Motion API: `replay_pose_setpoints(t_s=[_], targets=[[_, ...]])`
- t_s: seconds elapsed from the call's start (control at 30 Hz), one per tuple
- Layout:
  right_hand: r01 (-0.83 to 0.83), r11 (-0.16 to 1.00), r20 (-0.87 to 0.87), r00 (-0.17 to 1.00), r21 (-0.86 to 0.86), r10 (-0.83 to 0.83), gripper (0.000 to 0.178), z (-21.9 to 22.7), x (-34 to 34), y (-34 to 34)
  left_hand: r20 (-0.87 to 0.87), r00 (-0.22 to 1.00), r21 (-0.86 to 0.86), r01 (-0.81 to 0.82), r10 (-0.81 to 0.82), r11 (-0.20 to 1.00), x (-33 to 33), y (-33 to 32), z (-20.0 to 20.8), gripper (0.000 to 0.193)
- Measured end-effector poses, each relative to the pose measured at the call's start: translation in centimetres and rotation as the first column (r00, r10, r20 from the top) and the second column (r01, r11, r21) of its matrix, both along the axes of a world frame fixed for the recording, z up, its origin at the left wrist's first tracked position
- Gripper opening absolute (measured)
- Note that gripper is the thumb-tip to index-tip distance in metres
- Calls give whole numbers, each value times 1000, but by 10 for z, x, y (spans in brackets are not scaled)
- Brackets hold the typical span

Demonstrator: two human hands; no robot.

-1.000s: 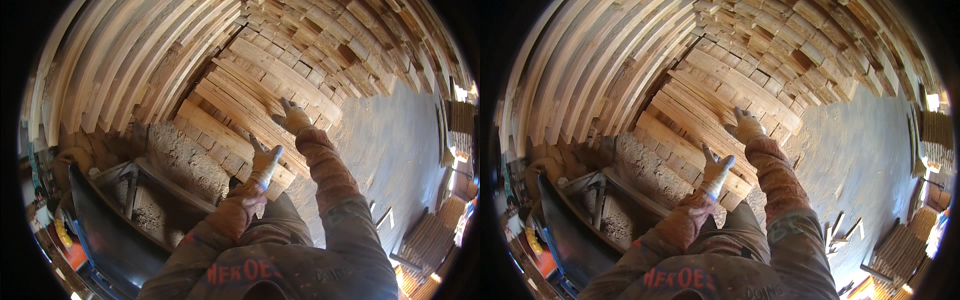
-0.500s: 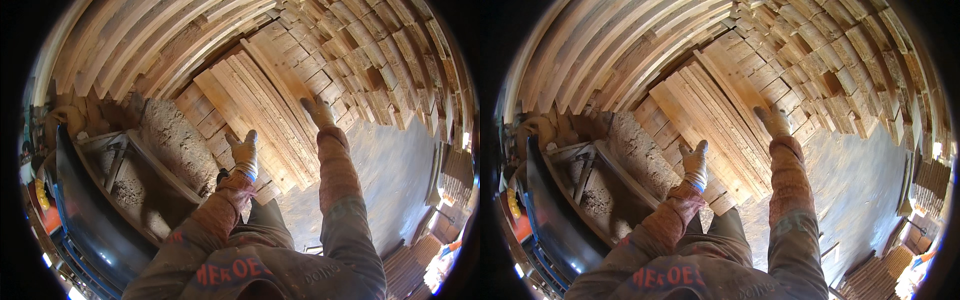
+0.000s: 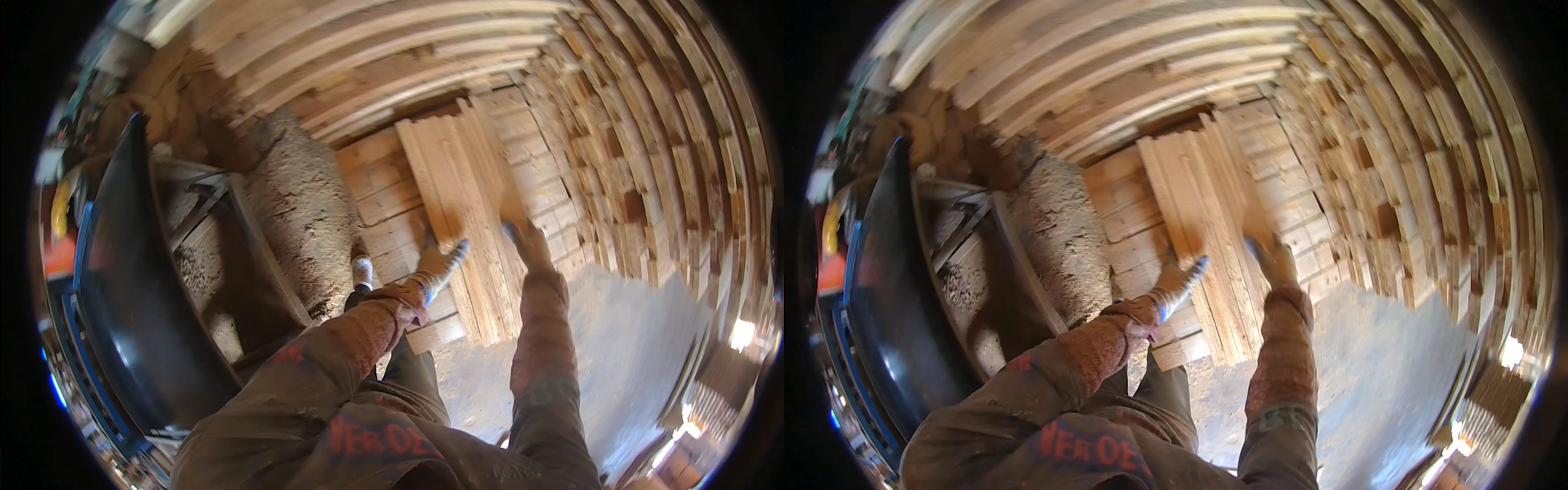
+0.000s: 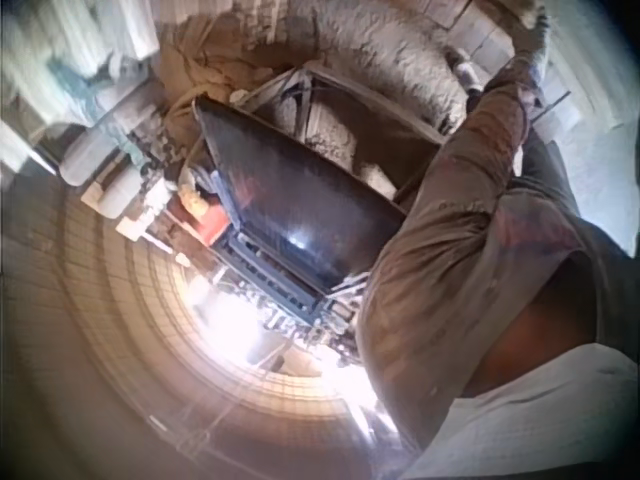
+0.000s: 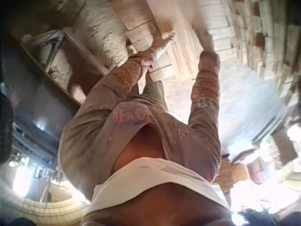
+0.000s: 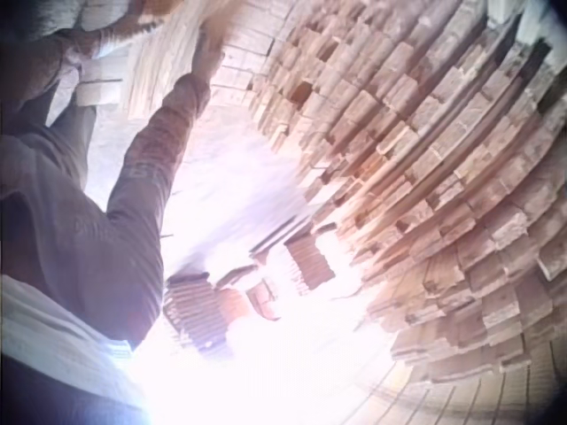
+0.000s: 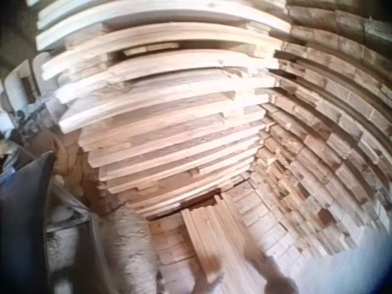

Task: The person repeatedly picks up wooden planks from a pile and places them onto a conveyor belt. The person then moves to a different location and stacks the planks into a neat pile.

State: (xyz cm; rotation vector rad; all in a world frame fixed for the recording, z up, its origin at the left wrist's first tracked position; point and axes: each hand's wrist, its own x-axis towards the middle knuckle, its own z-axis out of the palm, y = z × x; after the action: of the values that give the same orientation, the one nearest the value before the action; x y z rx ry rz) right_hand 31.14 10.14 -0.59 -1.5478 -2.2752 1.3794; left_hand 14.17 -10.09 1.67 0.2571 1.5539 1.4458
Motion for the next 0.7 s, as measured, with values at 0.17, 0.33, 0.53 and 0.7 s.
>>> replay_pose_setpoints(t_s=[0.17,0.33,0.53,0.7], targets=[[7,978,-192,980,-210,-48,62,41,3,-61,-215,955,-356,120,-206,927,0,-47,44,117],[-27,967,-166,986,-254,-16,68,66,24,-145,-142,916,-505,259,-376,823,6,-142,121,149],[-260,904,-241,953,-339,184,59,103,-58,-199,-200,959,-528,67,-201,846,-28,-253,235,146],[-574,742,-485,787,-347,382,37,244,-240,-315,-378,885,-421,-427,273,800,-51,-375,291,141]])
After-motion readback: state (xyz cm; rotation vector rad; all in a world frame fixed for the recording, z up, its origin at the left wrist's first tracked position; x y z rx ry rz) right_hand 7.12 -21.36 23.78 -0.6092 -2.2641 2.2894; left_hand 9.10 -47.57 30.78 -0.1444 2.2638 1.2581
